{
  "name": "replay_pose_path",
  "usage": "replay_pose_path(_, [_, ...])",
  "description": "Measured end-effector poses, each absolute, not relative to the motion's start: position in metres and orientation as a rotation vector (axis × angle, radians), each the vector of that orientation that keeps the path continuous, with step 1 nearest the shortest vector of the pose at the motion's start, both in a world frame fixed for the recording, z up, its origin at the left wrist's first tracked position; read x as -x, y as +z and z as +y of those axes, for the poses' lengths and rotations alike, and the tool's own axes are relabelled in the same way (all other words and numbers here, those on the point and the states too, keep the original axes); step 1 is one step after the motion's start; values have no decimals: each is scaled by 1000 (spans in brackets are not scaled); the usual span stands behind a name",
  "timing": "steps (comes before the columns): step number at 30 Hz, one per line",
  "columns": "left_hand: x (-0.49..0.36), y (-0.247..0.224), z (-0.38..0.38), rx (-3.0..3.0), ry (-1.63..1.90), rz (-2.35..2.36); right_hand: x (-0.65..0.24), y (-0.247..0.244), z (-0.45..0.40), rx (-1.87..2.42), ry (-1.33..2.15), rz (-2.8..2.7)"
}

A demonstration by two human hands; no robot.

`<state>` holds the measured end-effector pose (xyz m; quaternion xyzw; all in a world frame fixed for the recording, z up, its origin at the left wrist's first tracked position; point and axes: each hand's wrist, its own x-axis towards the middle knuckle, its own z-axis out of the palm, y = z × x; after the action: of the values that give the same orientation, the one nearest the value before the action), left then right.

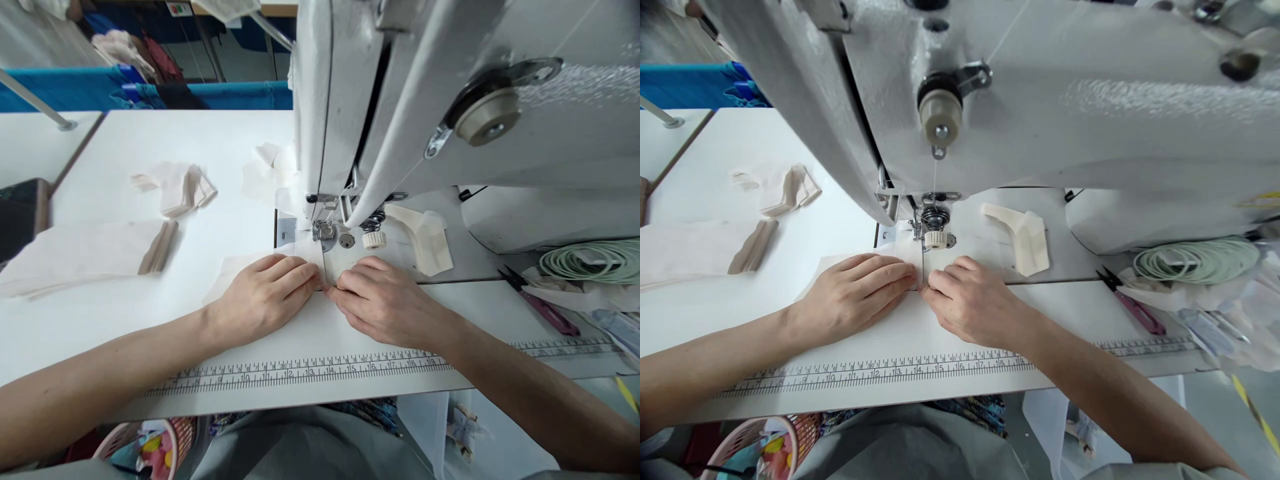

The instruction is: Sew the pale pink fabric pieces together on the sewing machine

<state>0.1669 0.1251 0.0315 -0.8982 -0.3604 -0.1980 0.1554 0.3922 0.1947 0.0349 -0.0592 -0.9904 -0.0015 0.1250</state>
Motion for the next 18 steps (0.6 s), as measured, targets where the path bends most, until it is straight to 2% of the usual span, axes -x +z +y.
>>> replay_pose_path(18, [-168, 30, 126, 2563, -609, -1042, -393, 35, 195, 164, 57, -2879])
